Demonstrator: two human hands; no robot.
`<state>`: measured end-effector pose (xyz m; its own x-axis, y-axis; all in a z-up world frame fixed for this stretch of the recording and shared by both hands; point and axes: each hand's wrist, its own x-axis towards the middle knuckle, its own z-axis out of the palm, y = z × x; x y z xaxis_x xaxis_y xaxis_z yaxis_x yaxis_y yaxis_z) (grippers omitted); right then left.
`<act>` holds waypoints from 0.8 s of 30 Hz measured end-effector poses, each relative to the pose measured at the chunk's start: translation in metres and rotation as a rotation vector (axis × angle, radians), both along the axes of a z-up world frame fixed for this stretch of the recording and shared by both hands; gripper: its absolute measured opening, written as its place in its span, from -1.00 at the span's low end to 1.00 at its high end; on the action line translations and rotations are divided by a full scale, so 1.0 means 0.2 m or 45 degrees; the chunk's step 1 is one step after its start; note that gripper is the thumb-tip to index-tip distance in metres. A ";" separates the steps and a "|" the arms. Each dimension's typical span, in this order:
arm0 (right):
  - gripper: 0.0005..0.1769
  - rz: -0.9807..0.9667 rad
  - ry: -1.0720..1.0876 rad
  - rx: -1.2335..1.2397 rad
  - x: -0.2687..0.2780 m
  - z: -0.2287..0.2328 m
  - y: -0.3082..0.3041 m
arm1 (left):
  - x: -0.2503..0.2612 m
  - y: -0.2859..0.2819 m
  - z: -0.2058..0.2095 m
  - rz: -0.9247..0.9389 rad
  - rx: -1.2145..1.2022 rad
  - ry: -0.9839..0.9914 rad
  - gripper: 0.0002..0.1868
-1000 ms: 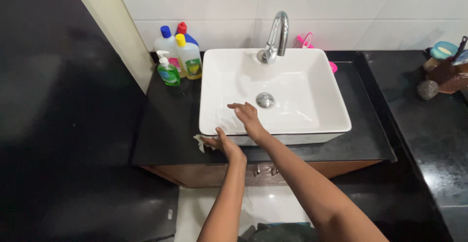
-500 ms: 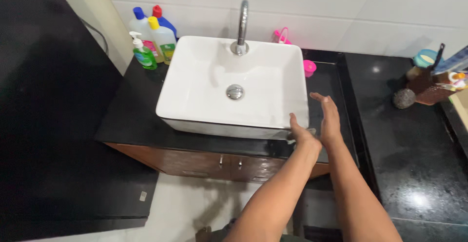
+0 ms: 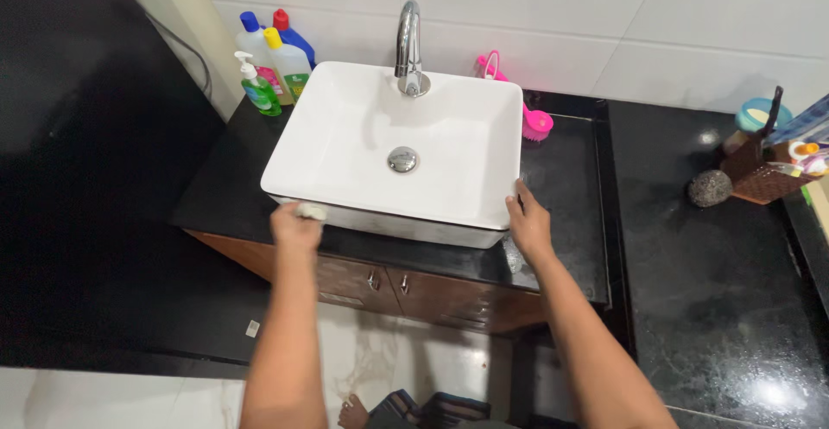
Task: The person cleans a white bathroom sink and the surrounding black countertop using a white cloth. They wipe the sink basin, faucet, and countertop, rinse the cloth under running water, and wring it out multiple times.
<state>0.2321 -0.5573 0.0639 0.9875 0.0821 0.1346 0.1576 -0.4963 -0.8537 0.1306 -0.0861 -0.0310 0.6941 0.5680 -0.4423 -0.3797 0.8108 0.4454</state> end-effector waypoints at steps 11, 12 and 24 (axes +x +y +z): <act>-0.38 0.159 -0.109 -0.162 0.05 0.06 -0.08 | 0.23 -1.51 -0.20 0.043 0.621 0.950 -0.40; -0.38 0.147 -0.100 -0.191 0.04 0.07 -0.07 | 0.24 -1.78 -0.17 -0.055 0.869 1.062 -0.44; -0.35 -0.050 0.139 -0.578 -0.09 0.24 0.02 | -0.13 -2.21 0.15 -0.682 2.404 0.123 -0.44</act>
<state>0.2136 -0.5542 0.1122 0.9974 0.0707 -0.0107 0.0526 -0.8274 -0.5591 0.1053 -0.5276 -0.0018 0.9407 0.0549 0.3347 -0.2238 -0.6412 0.7340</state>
